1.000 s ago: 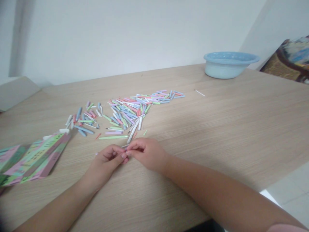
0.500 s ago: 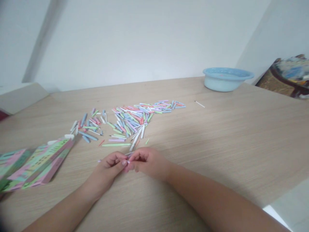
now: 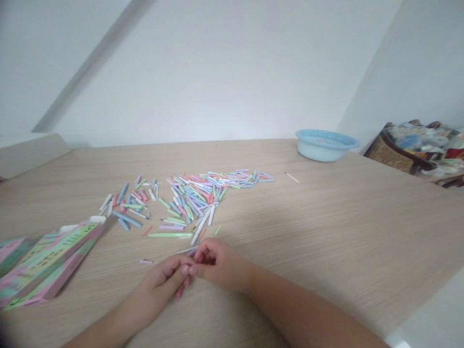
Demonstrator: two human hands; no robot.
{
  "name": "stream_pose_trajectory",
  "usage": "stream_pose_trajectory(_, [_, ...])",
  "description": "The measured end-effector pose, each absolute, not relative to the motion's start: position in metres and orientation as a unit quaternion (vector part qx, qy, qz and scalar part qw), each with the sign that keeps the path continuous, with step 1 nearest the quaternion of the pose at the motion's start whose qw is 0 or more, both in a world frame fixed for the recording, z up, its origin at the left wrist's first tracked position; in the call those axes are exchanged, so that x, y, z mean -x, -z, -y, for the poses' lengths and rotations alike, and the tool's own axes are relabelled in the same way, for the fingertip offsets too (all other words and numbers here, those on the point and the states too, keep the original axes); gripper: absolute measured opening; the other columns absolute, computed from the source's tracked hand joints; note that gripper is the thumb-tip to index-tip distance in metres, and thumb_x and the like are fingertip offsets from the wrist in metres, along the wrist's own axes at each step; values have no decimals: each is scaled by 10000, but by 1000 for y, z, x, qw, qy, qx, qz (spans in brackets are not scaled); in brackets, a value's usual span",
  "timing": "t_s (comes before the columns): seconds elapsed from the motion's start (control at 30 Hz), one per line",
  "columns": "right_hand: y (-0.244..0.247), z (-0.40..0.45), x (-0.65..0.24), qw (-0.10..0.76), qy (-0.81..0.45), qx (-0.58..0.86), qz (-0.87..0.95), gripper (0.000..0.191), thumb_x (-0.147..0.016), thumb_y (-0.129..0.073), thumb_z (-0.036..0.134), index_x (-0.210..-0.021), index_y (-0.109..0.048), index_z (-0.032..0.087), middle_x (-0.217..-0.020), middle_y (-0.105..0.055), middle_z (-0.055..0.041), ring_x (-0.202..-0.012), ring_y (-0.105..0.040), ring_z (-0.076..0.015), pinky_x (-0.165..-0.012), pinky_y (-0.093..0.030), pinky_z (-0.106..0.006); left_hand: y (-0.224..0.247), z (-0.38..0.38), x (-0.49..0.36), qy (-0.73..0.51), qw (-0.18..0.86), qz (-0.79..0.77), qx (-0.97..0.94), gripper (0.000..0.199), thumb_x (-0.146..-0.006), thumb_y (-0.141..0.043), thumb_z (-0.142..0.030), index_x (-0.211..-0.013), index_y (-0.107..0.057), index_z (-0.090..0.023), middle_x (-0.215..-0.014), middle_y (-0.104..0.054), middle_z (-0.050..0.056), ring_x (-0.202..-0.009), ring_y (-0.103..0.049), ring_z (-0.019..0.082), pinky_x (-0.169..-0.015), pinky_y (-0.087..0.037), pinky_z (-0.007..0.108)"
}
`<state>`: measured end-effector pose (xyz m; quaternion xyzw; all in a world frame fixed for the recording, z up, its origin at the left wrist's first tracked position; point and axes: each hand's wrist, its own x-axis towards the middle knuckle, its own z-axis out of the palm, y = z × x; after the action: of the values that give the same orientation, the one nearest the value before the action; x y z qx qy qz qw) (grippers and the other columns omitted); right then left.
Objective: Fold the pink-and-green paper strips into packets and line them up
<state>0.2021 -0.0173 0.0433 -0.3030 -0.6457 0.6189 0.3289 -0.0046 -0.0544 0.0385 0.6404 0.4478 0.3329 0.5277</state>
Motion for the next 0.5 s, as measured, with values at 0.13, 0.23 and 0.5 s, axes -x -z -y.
stream_pose_trajectory(0.13, [-54,16,-208,322,-555,330,692,409,-832,-764,554,-939,-579,205,-829,-609,8,-674,-542,-119,-627,-445,-259,-39,54,3,-329,530,-457,-634,464,-998,-470,-600,-856,-593,-176,-722,-544,-1,-645,-510,137,-628,-414,254])
stream_pose_trajectory(0.23, [-62,-5,-223,391,-397,430,710,369,-918,-649,558,-1089,-618,233,-1040,-659,-52,-844,-633,-185,-767,-531,-342,-41,56,3,-321,514,-470,-642,457,-1020,-418,-594,-856,-554,-190,-720,-521,-14,-675,-503,141,-661,-410,257])
stream_pose_trajectory(0.5, [-49,-132,-366,302,-31,739,602,655,-937,-566,451,-1459,-455,72,-1554,-417,-261,-1495,-315,-383,-1225,-248,-537,-49,66,-1,-269,449,-495,-693,425,-1038,-358,-567,-868,-530,-217,-796,-536,-3,-779,-534,174,-736,-444,277])
